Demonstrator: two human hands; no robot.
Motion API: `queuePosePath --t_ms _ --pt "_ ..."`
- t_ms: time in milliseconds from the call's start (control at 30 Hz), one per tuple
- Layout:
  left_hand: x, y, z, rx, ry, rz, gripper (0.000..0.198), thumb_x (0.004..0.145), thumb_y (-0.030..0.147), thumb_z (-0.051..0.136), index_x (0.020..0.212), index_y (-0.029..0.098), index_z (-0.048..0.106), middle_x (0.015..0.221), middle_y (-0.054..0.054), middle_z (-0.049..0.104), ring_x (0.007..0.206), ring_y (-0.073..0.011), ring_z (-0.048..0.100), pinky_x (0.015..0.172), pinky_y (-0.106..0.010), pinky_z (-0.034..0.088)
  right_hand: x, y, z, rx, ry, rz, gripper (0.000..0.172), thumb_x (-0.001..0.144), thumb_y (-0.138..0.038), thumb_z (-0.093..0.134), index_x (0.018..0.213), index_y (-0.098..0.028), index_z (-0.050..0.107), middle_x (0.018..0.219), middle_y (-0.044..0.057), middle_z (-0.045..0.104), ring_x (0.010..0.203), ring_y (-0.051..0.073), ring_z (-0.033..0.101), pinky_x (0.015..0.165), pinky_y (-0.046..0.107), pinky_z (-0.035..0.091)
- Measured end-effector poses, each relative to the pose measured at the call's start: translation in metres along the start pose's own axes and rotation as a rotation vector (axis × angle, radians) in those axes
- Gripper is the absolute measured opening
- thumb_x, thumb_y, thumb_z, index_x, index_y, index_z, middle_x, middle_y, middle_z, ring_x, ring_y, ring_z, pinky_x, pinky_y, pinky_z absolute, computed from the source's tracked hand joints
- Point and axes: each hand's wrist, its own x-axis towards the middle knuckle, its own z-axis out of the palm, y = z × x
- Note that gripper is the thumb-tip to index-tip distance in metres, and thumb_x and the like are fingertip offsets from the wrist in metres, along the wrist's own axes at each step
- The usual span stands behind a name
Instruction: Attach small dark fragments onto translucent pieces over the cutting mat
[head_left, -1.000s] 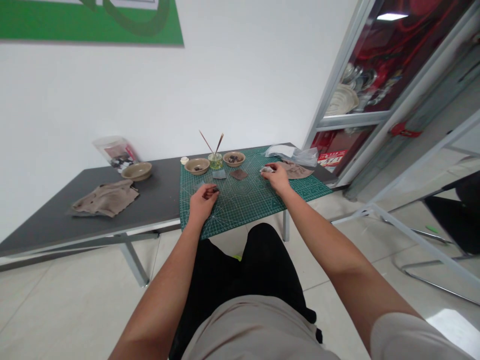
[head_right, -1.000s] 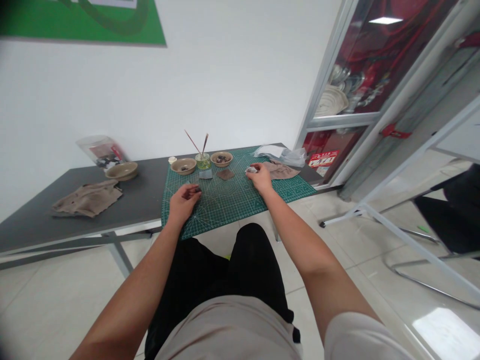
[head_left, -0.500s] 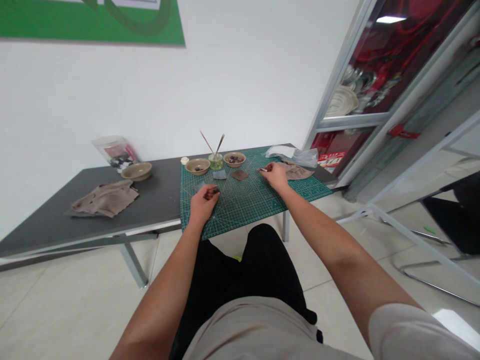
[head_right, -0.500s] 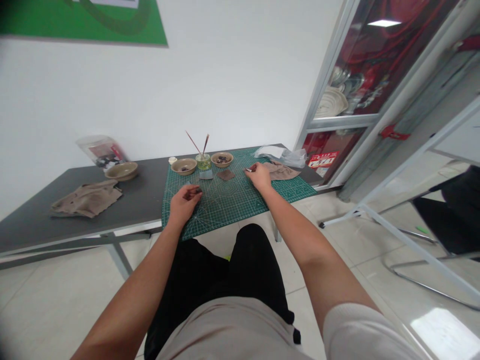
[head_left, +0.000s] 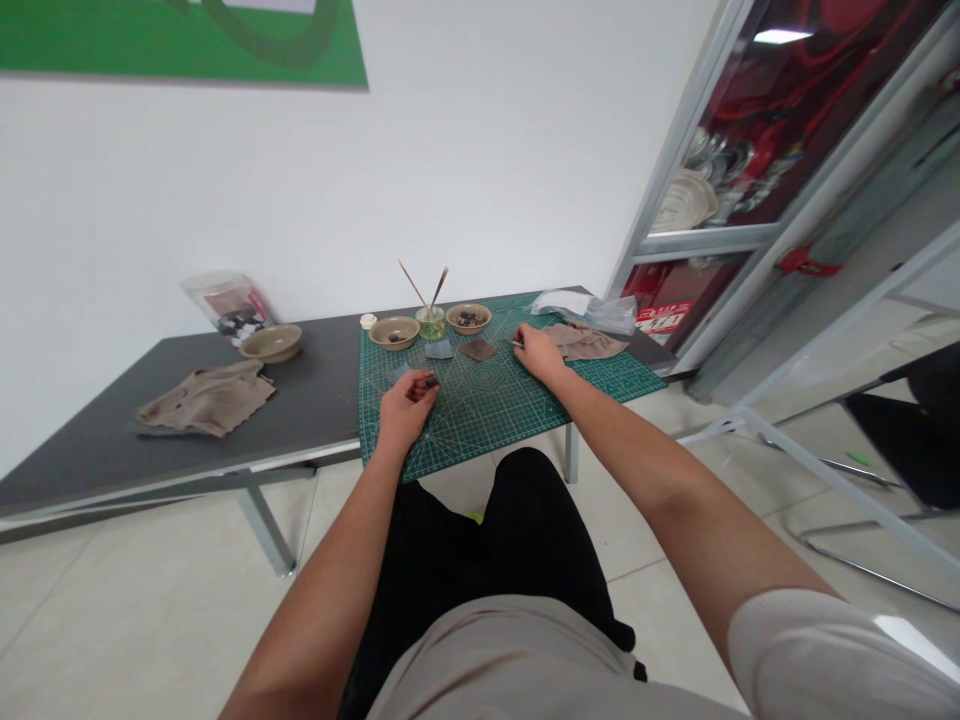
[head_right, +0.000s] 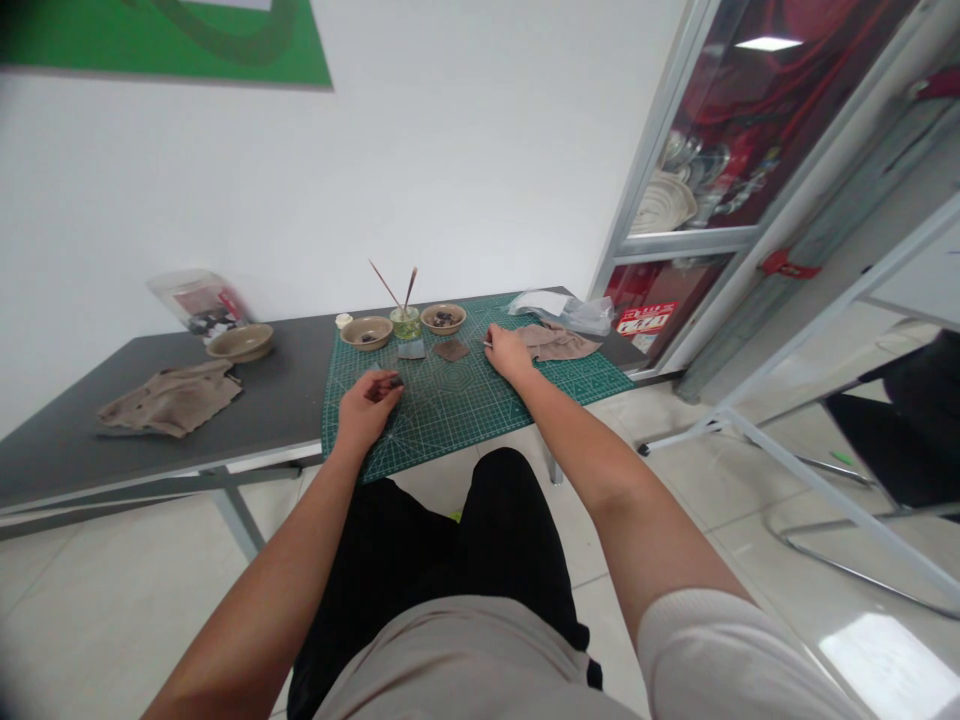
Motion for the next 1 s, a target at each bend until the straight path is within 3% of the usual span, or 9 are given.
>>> queuePosePath --t_ms 167,633,900,1000 --pt "0.000 -0.001 0.000 0.029 -0.010 0.001 0.025 0.075 0.030 0.066 0.098 0.021 0.067 0.077 0.000 0.064 0.064 -0.0122 0.057 0.067 -0.026 0.048 0.003 0.002 0.007 -0.061 -0.042 0.015 0.025 0.088 -0.014 0.044 0.109 -0.016 0.058 0.094 0.015 0.068 0.085 0.027 0.061 0.077 0.034 0.044" --pt "-0.001 -0.005 0.000 0.074 -0.011 0.026 0.025 0.077 0.031 0.065 0.099 0.022 0.067 0.076 0.001 0.062 0.065 -0.0119 0.056 0.065 -0.024 0.047 0.012 0.018 0.021 -0.016 -0.052 0.048 0.037 0.090 -0.013 0.040 0.117 -0.013 0.064 0.112 0.017 0.067 0.105 0.028 0.058 0.094 0.038 0.041" --pt "-0.001 -0.007 0.000 0.072 -0.004 0.023 0.025 0.076 0.032 0.066 0.098 0.021 0.068 0.078 0.000 0.064 0.064 -0.0121 0.057 0.065 -0.025 0.047 0.006 0.021 0.018 0.005 -0.076 -0.053 0.036 0.090 -0.035 0.050 0.110 -0.012 0.069 0.109 0.016 0.069 0.109 0.029 0.054 0.098 0.041 0.040" --pt "0.000 -0.009 0.002 0.009 0.008 -0.012 0.024 0.075 0.033 0.068 0.096 0.021 0.068 0.077 0.000 0.064 0.064 -0.0125 0.059 0.065 -0.026 0.049 0.002 0.020 0.017 0.017 -0.075 -0.060 0.041 0.088 -0.042 0.053 0.110 -0.012 0.069 0.120 0.017 0.065 0.114 0.030 0.052 0.101 0.042 0.038"
